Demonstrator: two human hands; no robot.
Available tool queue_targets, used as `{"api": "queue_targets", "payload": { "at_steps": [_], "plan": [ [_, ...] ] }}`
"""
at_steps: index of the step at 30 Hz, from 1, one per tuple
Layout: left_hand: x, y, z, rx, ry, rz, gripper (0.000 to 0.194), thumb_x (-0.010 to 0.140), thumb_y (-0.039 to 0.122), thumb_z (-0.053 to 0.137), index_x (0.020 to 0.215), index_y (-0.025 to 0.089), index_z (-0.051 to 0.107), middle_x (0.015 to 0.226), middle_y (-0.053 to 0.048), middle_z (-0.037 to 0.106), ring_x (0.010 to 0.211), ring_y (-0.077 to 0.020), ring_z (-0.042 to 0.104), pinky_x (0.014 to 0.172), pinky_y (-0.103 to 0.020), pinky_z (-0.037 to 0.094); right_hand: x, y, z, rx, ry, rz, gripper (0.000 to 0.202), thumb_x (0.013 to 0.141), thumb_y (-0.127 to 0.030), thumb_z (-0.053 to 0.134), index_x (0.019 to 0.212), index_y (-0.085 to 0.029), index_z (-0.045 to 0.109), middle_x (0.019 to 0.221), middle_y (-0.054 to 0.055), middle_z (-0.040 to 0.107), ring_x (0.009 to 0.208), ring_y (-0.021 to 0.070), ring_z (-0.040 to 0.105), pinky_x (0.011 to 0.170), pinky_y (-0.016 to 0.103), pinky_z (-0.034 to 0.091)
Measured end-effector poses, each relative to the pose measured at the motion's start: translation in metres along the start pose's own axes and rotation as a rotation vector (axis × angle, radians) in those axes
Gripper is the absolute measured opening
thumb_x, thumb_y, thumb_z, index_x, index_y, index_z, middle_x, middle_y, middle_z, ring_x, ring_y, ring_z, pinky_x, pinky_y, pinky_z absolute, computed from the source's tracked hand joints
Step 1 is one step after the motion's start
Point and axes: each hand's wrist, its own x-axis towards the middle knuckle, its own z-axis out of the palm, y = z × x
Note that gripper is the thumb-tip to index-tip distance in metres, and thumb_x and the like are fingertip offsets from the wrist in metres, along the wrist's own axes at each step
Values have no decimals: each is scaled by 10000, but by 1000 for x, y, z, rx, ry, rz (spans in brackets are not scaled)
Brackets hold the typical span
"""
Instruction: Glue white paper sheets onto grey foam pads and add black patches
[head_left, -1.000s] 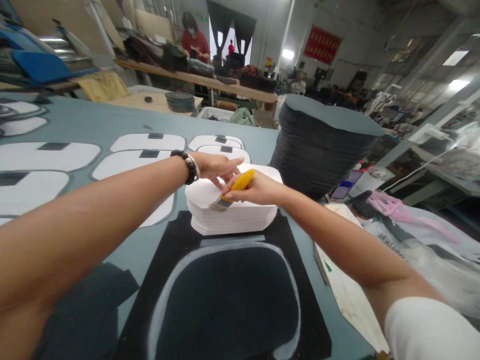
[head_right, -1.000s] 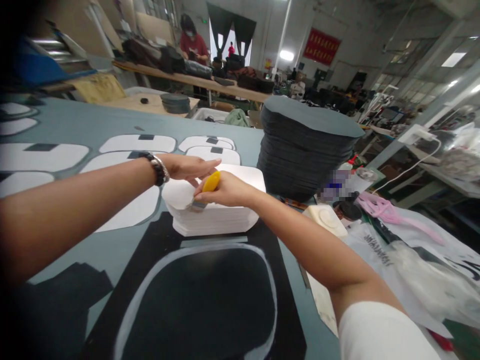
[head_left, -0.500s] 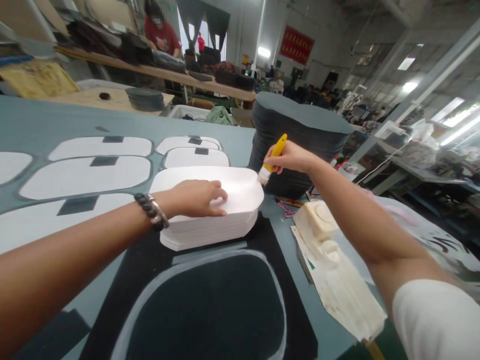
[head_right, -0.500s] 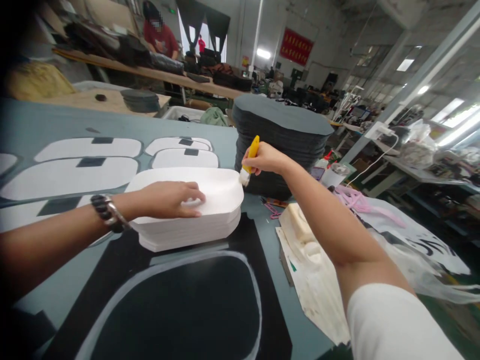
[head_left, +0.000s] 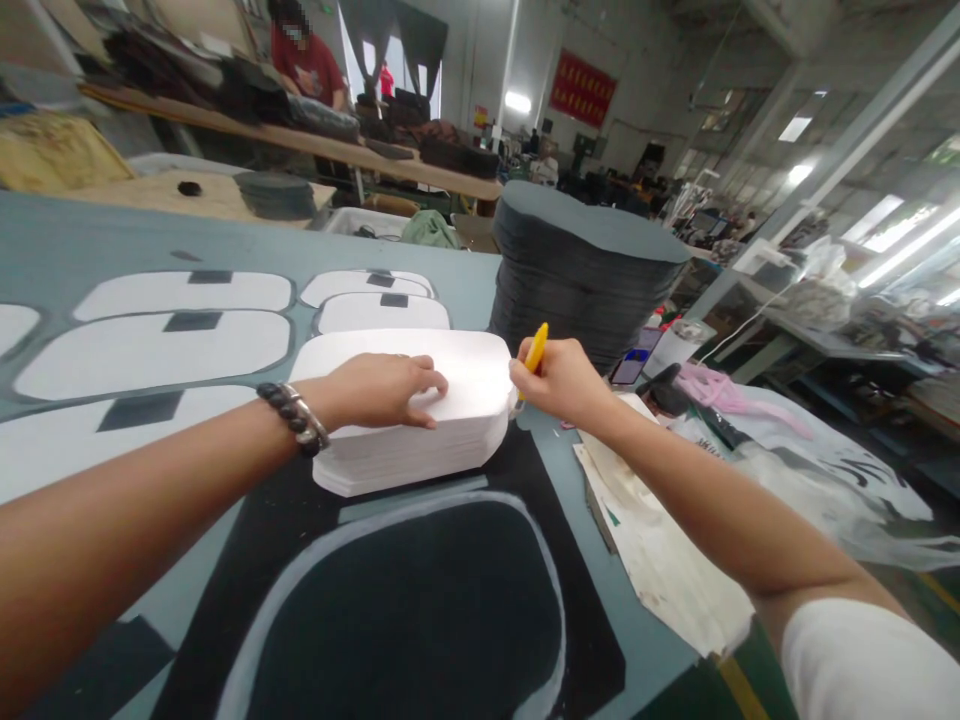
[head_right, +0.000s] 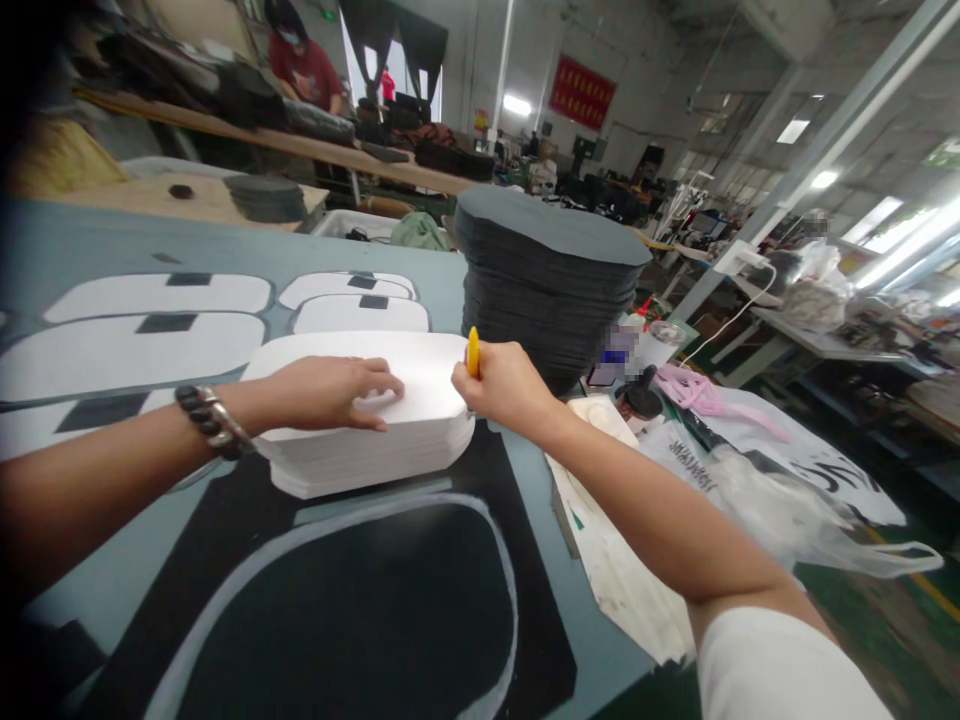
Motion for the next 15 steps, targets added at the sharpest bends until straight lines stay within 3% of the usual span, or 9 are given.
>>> {"api": "queue_targets", "payload": {
  "at_steps": [4,7,11,15],
  "plan": [
    [5,-7,-7,-96,-51,-2,525,821,635,626,1231,323,728,1290,-67,691,995,-261,675,744,-313,423,-25,2,-17,248,17,60,242,984,-397,569,970,-189,692,671,-9,648,598,133,616,619,218,441],
    [4,-7,-10,-135,-13,-30,452,833,575,589,1148,295,753,1183,-64,738,951,-252,676,752,-315,426,-35,11,-13,292,-48,66,299,1038,-419,492,1210,-222,638,763,-4,702,663,136,675,680,211,491],
    [-1,-5,-7,-110,56,-81,320,839,435,515,987,255,734,1001,-69,762,863,-249,676,732,-331,435,-38,24,20,261,-27,-78,196,1027,-316,470,1175,-223,559,910,27,722,831,151,702,825,237,510],
    [-6,-9,-3,-225,66,-128,309,776,415,554,973,231,704,1058,-85,775,926,-269,699,815,-364,496,-19,31,57,244,47,-95,249,944,-211,477,1192,-221,495,1084,89,699,1007,212,709,930,322,515]
  ]
}}
